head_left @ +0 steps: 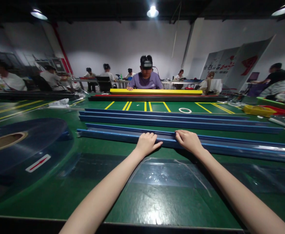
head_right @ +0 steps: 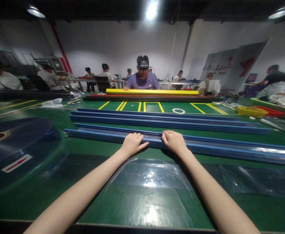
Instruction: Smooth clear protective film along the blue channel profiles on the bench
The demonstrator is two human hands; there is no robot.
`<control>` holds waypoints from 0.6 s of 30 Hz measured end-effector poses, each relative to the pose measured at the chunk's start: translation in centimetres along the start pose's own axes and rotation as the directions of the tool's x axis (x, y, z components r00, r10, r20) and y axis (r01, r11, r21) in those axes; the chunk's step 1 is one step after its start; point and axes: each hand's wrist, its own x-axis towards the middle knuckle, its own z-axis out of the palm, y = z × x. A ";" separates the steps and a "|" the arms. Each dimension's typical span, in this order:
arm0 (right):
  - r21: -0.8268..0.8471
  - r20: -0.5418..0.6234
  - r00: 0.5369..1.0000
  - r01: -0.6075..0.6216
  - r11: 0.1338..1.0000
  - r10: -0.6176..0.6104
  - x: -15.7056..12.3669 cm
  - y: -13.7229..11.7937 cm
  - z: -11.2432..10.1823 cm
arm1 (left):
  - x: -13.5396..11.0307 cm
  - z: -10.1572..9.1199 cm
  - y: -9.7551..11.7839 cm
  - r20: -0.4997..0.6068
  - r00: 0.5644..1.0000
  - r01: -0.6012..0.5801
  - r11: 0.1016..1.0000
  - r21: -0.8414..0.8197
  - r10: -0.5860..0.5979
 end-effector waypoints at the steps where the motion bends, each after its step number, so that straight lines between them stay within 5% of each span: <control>1: -0.002 -0.001 1.000 0.000 1.000 0.000 0.0 0.0 0.0 | 0.0 0.0 0.0 0.000 1.000 0.001 1.000 -0.001 -0.001; 18: -0.007 0.088 0.996 0.012 1.000 -0.011 0.4 0.3 -0.7 | 0.6 -1.7 -0.5 0.194 0.980 -0.025 0.996 -0.087 0.041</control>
